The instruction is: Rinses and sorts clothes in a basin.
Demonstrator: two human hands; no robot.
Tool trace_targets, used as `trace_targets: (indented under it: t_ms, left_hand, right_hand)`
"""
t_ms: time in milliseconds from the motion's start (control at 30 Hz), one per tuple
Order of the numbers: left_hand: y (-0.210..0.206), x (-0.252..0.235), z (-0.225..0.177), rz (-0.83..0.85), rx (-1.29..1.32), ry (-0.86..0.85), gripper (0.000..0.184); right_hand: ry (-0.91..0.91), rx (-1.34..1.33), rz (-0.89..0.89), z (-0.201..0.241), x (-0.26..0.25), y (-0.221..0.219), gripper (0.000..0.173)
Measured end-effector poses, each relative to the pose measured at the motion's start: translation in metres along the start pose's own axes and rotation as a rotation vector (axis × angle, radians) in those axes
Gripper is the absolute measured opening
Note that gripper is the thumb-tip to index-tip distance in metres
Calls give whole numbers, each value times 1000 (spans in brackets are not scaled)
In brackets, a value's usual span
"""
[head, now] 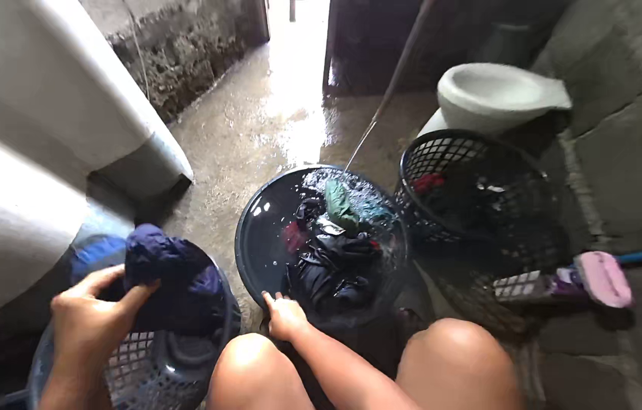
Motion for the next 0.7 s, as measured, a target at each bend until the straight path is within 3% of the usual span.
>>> trace_targets:
  t_ms: [67, 100, 167, 200, 267, 333, 433, 500, 600, 700]
  left_hand:
    - [22, -14, -60, -87, 24, -166, 47]
    - [29, -22, -88, -118, 42, -226, 45]
    - [35, -38, -136, -150, 86, -319, 43]
    - [34, -46, -159, -152, 114, -354, 40]
    - [24, -58, -199, -144, 140, -404, 33]
    - [2, -71, -227, -90, 143, -421, 29]
    - [-60, -84, -239, 70, 159, -465, 22]
    - [-116, -82, -233, 210, 153, -432, 17]
    - [-213, -65, -201, 419, 76, -357, 17]
    - [-304, -37, -157, 691, -80, -297, 31]
  right_hand:
    - [17, -9, 148, -3, 0, 11, 98]
    - [43, -21, 227, -4, 1, 24, 90]
    - [136, -80, 249, -5, 4, 64, 53]
    - [178, -143, 191, -10, 5, 89, 43]
    - [202, -356, 6, -30, 7, 142, 39]
    - [68, -483, -228, -66, 14, 192, 40]
    - [-289, -537, -624, -136, 31, 237, 38]
    - [-479, -551, -808, -184, 34, 240, 48]
    - [-534, -787, -855, -229, 19, 221, 84]
    - [-454, -928, -770, -237, 3, 202, 101]
Point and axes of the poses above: each hand's wrist, its own x-axis away from the middle knuckle, its own y-axis out of the back of the hand, z = x × y, the point moved 5 cm from there along -x, towards the middle knuckle, and after that the axes turned 5 degrees about -z, right-handed, at the moved point
